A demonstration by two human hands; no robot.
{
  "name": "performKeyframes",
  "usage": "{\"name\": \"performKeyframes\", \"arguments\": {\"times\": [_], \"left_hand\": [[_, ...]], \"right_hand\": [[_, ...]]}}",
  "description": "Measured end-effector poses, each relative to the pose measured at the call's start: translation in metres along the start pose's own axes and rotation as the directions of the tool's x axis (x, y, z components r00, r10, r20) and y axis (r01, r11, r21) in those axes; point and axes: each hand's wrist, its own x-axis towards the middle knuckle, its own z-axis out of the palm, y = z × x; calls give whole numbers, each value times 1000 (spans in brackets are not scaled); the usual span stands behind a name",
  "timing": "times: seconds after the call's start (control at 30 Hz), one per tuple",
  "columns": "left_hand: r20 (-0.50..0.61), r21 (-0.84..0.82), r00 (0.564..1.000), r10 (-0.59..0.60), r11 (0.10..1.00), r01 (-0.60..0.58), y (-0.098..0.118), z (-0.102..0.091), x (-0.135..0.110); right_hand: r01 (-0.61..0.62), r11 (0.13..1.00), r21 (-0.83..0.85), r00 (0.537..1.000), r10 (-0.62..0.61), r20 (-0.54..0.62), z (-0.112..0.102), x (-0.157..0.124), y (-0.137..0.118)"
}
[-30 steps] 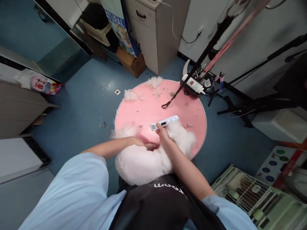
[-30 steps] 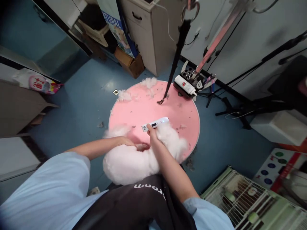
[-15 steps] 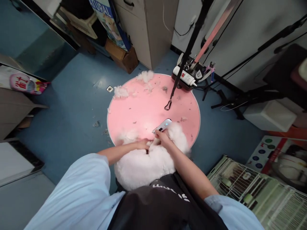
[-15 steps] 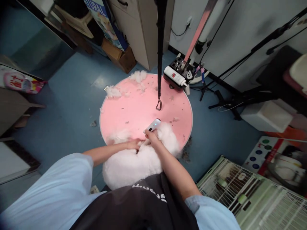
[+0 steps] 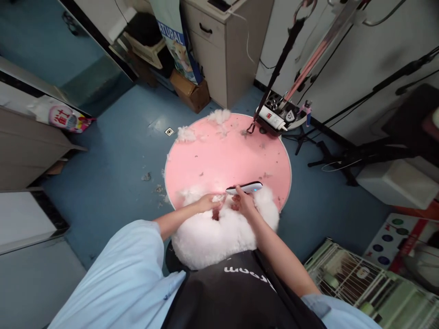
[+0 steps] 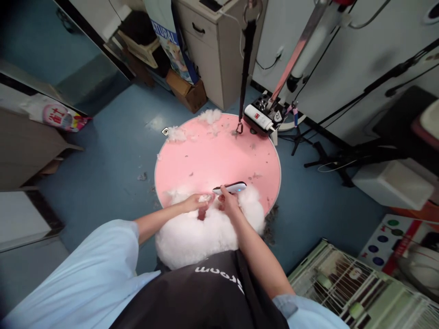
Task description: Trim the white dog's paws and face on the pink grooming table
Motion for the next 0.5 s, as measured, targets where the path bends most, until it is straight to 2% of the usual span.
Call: {"name": "performKeyframes", "arguments": {"times": [0.13, 0.23, 0.3, 0.37, 0.5], "left_hand": [[-1, 213, 993, 119, 970, -116, 7, -5, -2], [82, 328, 980, 183, 923, -200, 11, -14, 2], [174, 311, 968, 179, 923, -226, 11, -21, 8], [225, 232, 964, 142, 953, -194, 9, -28, 16], [194, 81, 978, 80, 992, -97, -1, -39, 30]], "right_hand": [[3, 1000, -13, 998, -4, -61, 1, -1, 4], [29, 1000, -1, 991, -29, -129, 3, 1, 5], [48, 999, 14, 985, -45, -165, 4, 4, 3], [56, 998, 36, 980, -48, -191, 6, 7, 1], [52, 994, 96, 972, -28, -235, 17, 10, 5]]}}
